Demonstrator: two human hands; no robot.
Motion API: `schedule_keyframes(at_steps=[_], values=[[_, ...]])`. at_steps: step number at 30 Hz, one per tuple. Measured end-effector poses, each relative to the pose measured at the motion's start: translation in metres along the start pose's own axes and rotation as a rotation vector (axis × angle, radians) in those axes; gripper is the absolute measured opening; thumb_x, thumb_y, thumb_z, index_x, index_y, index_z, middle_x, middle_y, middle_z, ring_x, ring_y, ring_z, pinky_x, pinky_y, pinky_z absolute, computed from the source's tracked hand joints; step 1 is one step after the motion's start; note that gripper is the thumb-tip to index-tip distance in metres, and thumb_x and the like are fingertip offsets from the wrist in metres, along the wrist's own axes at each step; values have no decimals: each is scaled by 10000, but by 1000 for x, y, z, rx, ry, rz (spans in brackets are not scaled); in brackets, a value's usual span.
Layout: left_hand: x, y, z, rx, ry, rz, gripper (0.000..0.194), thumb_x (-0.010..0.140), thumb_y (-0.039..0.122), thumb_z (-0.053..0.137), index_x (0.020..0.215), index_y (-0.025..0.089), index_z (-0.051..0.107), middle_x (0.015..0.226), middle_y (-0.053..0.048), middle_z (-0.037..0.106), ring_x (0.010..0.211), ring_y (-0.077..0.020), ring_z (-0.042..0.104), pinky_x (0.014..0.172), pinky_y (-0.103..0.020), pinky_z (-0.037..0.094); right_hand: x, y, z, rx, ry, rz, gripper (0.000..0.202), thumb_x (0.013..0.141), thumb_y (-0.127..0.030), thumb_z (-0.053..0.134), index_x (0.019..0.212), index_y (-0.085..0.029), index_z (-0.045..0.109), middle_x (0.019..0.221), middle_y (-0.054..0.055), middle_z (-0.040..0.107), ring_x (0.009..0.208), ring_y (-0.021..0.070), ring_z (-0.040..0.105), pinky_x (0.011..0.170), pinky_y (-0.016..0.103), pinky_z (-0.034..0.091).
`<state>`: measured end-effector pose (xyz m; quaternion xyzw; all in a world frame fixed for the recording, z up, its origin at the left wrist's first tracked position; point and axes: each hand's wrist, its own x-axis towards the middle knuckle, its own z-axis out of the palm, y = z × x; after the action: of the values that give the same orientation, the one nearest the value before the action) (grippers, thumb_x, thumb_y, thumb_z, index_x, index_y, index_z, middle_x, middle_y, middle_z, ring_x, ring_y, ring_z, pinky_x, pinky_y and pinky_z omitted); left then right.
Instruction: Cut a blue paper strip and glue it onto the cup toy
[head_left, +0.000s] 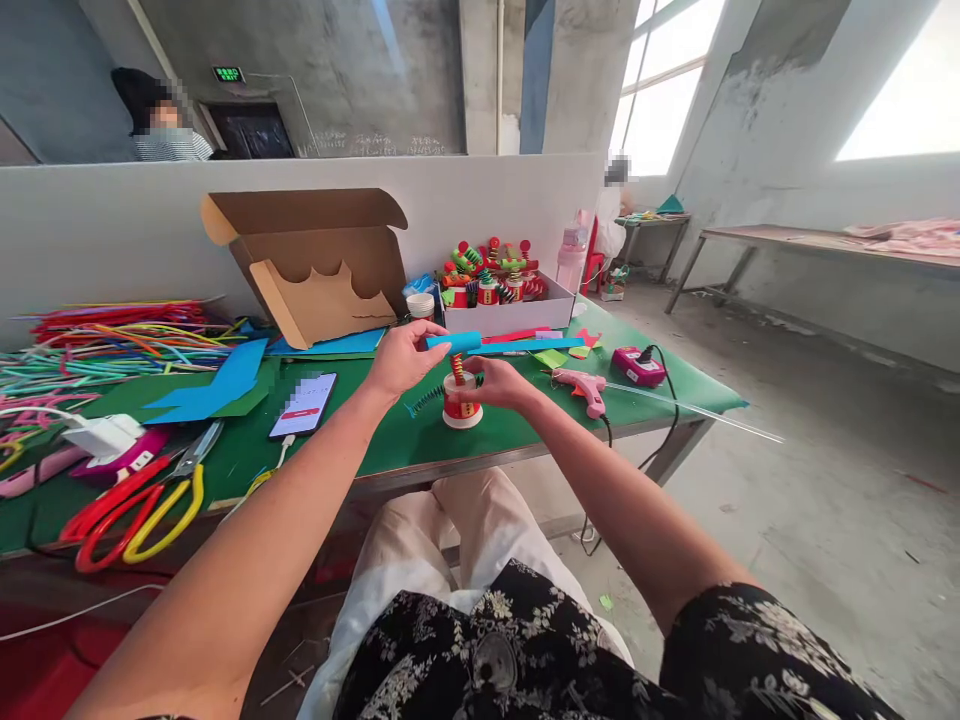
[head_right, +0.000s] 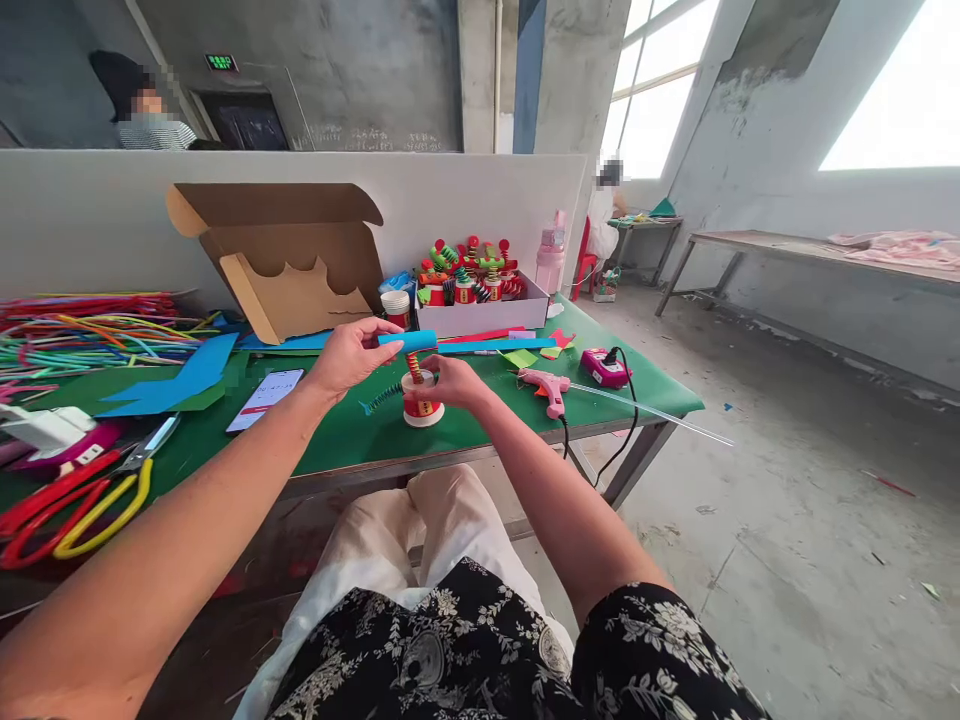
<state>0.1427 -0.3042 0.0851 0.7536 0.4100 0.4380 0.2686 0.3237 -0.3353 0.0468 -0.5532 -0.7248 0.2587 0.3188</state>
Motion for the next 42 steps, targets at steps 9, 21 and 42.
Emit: schedule_keyframes(at_steps=[9,21,42], values=[[-1,-5,-2,-32,-22,91,333,740,367,626,1003,187,722,855,-34,728,665,-153,609,636,-272,506,4,9,1,618,95,-39,452,632,-470,838,962,-176,744,1031,86,750,958,245,678,868,378,511],[-4,4,1,123,36,127,286,734,318,636,962,189,752,859,-27,750,624,-143,576,586,-258,450,11,4,19,769,54,-52,400,599,-520,832,724,-161,707,676,-8,670,630,114,560,648,250,441],[-13,4,5,207,62,222,252,776,269,638,992,215,755,977,-36,764,795,-177,666,733,-282,538,12,7,17,816,44,-85,394,588,-523,833,688,-167,698,645,7,664,618,129,551,650,280,448]])
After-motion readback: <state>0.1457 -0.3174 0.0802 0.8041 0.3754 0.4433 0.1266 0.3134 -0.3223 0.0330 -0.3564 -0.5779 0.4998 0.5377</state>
